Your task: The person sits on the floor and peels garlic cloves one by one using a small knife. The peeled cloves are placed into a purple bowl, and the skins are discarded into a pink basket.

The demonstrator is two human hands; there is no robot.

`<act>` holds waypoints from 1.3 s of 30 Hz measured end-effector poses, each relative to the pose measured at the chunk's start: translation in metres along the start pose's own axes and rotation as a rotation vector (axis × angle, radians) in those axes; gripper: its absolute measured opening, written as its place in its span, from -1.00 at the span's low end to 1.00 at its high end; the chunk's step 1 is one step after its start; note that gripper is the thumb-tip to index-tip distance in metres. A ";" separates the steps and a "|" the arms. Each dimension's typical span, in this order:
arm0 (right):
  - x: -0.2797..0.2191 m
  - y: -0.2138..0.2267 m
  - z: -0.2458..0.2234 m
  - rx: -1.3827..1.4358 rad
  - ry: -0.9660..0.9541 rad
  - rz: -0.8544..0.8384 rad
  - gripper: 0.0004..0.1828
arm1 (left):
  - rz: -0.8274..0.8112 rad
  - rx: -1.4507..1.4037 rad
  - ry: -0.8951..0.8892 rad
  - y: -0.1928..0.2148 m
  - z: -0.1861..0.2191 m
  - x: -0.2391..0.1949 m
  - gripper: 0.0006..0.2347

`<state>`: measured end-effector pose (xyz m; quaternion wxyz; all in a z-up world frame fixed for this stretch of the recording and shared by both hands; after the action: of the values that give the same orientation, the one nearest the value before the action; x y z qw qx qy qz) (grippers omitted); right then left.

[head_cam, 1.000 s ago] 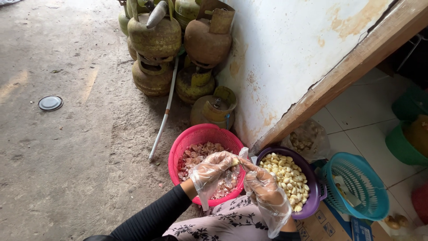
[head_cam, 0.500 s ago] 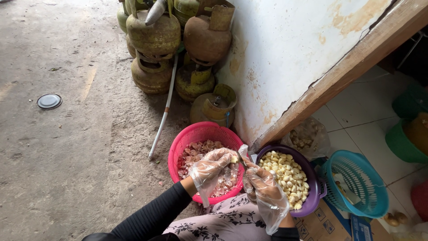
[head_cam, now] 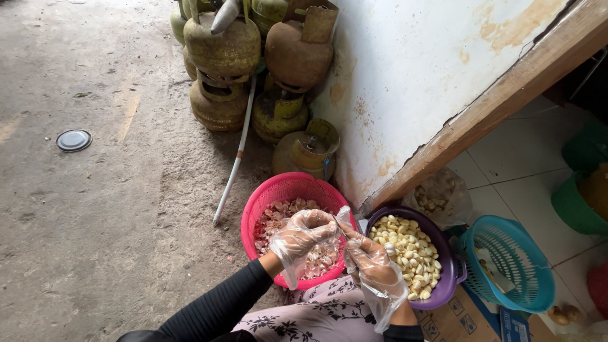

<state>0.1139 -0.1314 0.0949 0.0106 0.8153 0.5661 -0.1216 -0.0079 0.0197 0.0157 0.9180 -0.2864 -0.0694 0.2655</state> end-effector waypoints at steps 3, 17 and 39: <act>0.001 -0.001 0.002 -0.019 0.024 -0.005 -0.48 | -0.010 0.089 0.009 0.002 0.004 0.001 -0.80; 0.006 -0.002 -0.007 0.053 0.022 0.158 -0.50 | -0.152 -0.060 0.064 -0.002 0.022 -0.011 -0.63; 0.055 0.046 0.049 0.114 0.083 0.000 -0.46 | -0.158 -0.375 0.085 0.019 0.025 -0.022 -0.58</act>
<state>0.1651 -0.1050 0.0304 -0.0592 0.8189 0.5583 -0.1196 -0.0421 0.0338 0.0262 0.8687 -0.4567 -0.1012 0.1628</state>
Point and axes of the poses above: each hand's wrist, its own x-axis towards the middle knuckle, its own y-axis out of the back of the hand, z = x × y, the point moved 1 cm from there along x, towards the middle knuckle, and after that the axes turned 4 degrees about y, right-handed, at the moved point
